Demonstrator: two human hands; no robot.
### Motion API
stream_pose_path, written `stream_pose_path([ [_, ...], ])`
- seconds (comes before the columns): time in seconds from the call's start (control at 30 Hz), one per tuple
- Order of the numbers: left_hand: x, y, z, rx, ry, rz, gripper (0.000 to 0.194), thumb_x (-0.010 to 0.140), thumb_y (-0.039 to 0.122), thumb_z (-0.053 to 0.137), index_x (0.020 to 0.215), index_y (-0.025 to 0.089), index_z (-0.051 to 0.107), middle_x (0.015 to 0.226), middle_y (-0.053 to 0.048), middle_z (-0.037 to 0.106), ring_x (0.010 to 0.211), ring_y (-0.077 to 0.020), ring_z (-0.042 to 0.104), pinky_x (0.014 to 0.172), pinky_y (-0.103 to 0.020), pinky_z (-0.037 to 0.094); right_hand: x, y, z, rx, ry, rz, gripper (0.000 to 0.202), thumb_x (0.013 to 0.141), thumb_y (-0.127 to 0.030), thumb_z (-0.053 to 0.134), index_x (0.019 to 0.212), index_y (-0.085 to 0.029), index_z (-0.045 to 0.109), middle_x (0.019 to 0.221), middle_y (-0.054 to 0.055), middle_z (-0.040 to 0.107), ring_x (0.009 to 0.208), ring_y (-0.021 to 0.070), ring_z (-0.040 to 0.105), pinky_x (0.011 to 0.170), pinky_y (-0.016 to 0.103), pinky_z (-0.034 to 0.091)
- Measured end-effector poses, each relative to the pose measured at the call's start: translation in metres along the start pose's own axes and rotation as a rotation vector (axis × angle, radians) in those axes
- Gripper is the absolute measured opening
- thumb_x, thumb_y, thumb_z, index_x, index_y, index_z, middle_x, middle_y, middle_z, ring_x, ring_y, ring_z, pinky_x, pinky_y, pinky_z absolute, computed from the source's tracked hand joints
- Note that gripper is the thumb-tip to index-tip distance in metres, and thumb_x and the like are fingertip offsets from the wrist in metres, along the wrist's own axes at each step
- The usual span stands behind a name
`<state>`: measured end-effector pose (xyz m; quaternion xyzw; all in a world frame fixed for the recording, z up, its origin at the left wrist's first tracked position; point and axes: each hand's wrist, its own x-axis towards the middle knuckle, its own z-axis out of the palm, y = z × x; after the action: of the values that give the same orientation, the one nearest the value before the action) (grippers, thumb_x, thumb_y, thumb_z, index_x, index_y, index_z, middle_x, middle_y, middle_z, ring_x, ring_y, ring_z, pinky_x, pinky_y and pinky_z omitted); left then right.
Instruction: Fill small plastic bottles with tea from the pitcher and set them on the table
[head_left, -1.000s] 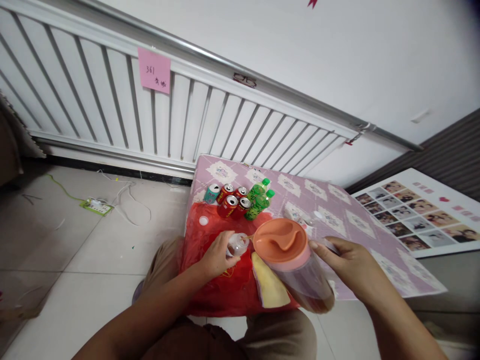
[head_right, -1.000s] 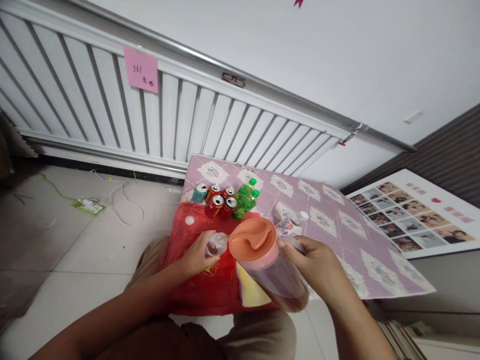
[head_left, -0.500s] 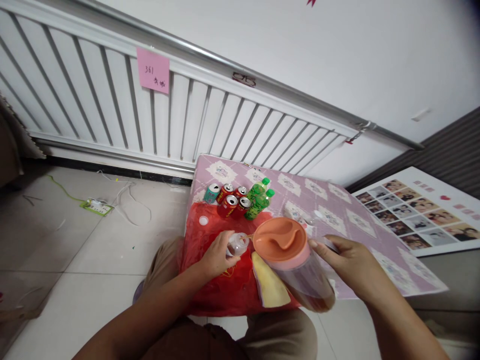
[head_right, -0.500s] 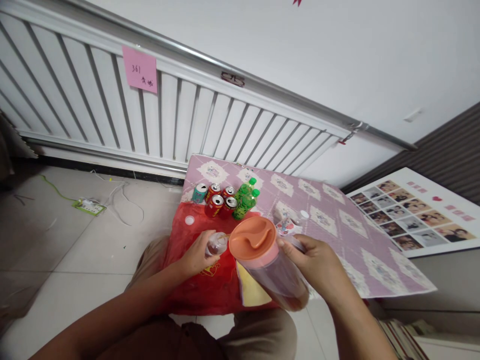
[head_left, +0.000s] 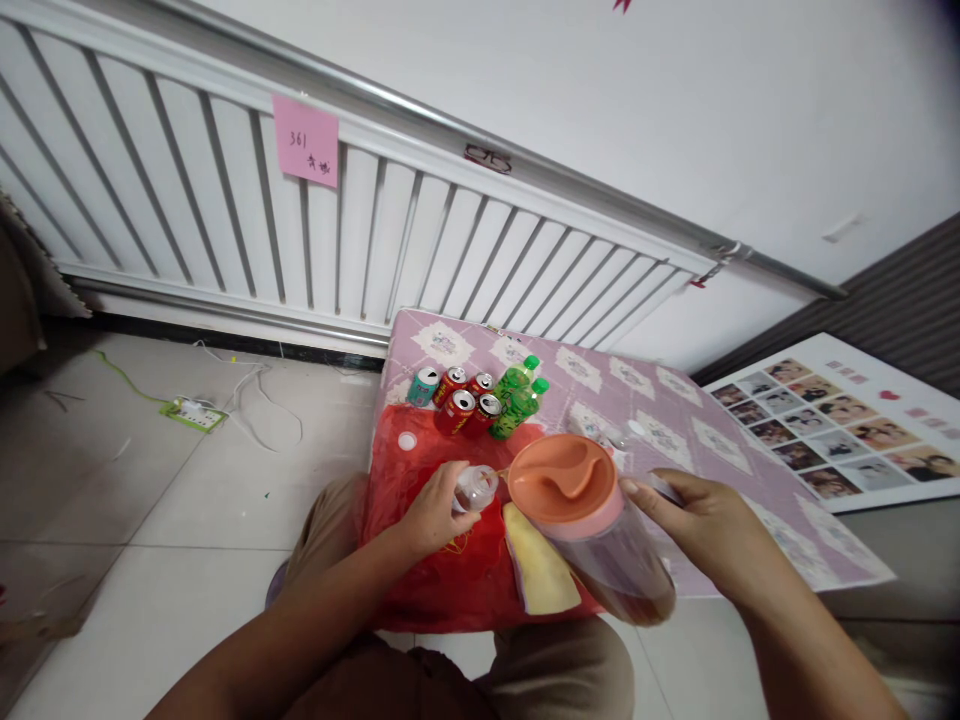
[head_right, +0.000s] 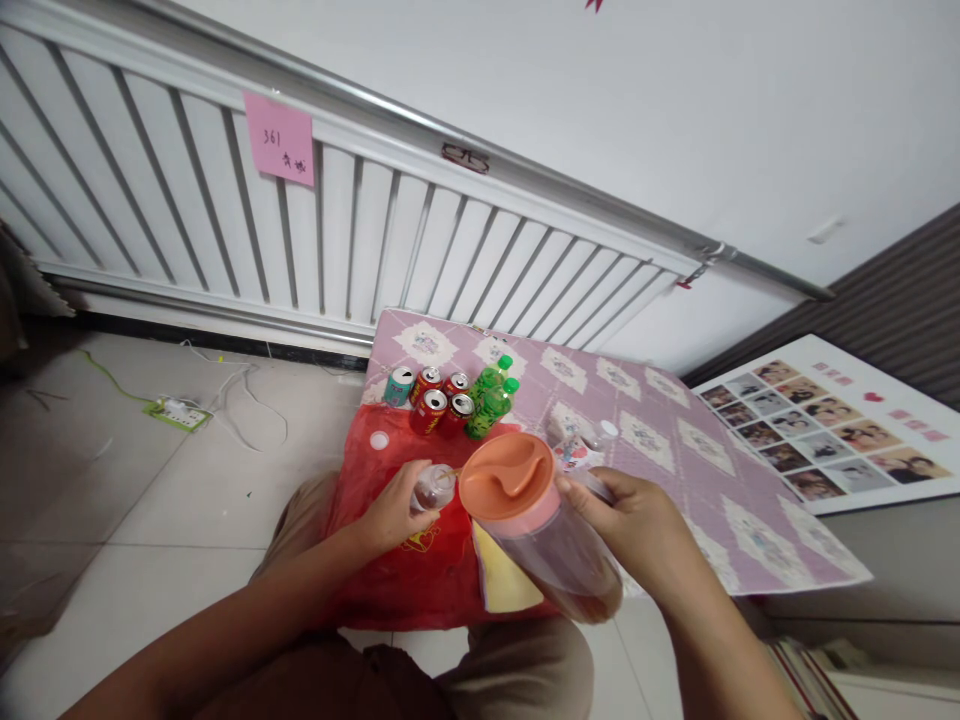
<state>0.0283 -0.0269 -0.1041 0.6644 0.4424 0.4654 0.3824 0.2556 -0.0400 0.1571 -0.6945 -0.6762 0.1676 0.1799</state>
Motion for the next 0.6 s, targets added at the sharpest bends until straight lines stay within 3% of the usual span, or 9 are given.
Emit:
stream_pose_path([
  [0.6,-0.0005,0.0022,-0.0006,0.012,0.013,0.008,0.075,0.072,0.014,0.075,0.137,0.021,0.039,0.132,-0.014,0.054,0.125,-0.0299,0.055,0.108,-0.049,0.045,0.0004,0.0035,-0.0032,-0.014,-0.001,-0.019,0.052,0.070,-0.070,0.063,0.057,-0.020,0.063,0.055,0.001,0.058,0.052,0.0162,0.052,0.047,0.026,0.042],
])
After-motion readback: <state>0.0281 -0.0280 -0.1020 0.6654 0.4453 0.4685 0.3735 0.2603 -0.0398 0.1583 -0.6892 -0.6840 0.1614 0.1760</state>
